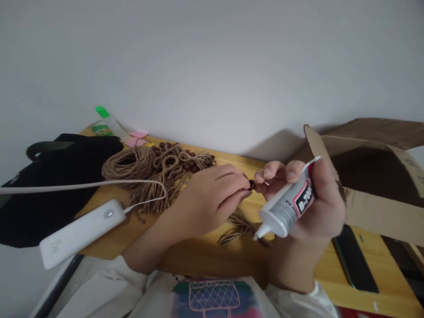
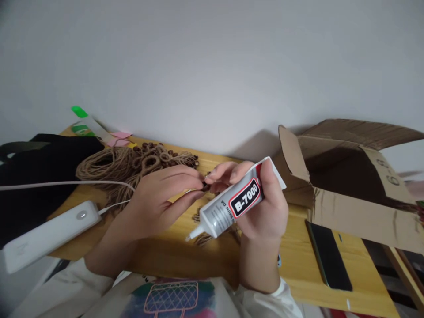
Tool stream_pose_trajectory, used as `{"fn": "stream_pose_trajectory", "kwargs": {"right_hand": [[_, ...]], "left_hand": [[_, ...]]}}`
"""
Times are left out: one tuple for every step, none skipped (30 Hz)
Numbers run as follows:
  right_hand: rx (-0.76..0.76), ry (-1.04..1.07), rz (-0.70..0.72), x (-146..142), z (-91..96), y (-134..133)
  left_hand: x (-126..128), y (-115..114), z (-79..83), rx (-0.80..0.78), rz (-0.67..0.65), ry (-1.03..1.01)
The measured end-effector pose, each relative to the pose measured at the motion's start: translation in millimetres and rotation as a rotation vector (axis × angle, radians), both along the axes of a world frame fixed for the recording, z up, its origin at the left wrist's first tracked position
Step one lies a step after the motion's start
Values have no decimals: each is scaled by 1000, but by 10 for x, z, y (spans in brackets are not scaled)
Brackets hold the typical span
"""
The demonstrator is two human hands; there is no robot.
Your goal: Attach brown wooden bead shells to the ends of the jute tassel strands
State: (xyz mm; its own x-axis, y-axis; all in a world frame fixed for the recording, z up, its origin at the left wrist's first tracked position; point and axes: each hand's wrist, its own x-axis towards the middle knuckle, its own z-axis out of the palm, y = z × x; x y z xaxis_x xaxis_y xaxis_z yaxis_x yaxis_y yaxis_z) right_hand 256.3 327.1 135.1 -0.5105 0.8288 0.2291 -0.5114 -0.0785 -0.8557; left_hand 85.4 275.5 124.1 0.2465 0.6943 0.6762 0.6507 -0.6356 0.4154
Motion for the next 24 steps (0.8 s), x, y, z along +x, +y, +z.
{"fn": "stream_pose_trajectory", "kwargs": {"right_hand": [[25,-12,-1,-4,2,-4],[51,-24,-10,-7,5,-9],[79,-36,-20,-9,8,-15],[106,-47,-35,-12,11,-22],[133,-56,-49,-14,11,-27],[160,-61,-59,-17,10,-32],[186,-64,-67,-19,6,-35],[210,-66,-74,-21,1,-37],[232,-66,-81,-22,-6,-38],[248,-66,-82,-23,-14,-39],[260,-66,-79,-24,-21,-39],[268,-65,-74,-25,-27,-40],[273,-62,-66,-27,-31,-42],[280,-60,-57,-30,-34,-45],[289,-57,-51,-34,-35,-48],[299,-55,-47,-39,-35,-53],[309,-54,-48,-44,-33,-60],[317,-54,-49,-49,-30,-67],[323,-56,-50,-52,-26,-75],[323,-60,-54,-53,-20,-81],[318,-67,-67,-49,-14,-85],[309,-74,-93,-40,-9,-85],[299,-77,-133,-26,-3,-80],[285,-74,-184,-6,2,-68]], "left_hand": [[-2,6,-3,12,7,5],[-2,10,-6,19,13,12],[-3,13,-9,23,18,15],[-3,15,-11,27,21,13],[-3,18,-13,26,21,3],[-4,20,-14,21,16,-17],[-6,22,-14,11,8,-52],[-7,24,-14,-7,-6,-95],[-8,26,-14,-31,-22,-148],[-8,27,-13,-59,-37,-208],[-6,28,-14,-89,-51,-271],[-3,29,-15,-120,-66,-334],[2,29,-18,-149,-81,-394],[9,29,-22,-177,-97,-450],[17,28,-28,-199,-113,-502],[24,28,-34,-220,-129,-546],[31,29,-40,-240,-145,-586],[36,29,-46,-261,-160,-624],[40,31,-52,-281,-173,-662],[42,32,-56,-301,-187,-698],[41,34,-59,-321,-198,-734],[40,37,-61,-339,-208,-764],[38,39,-63,-354,-217,-788],[35,42,-65,-365,-222,-804]]}}
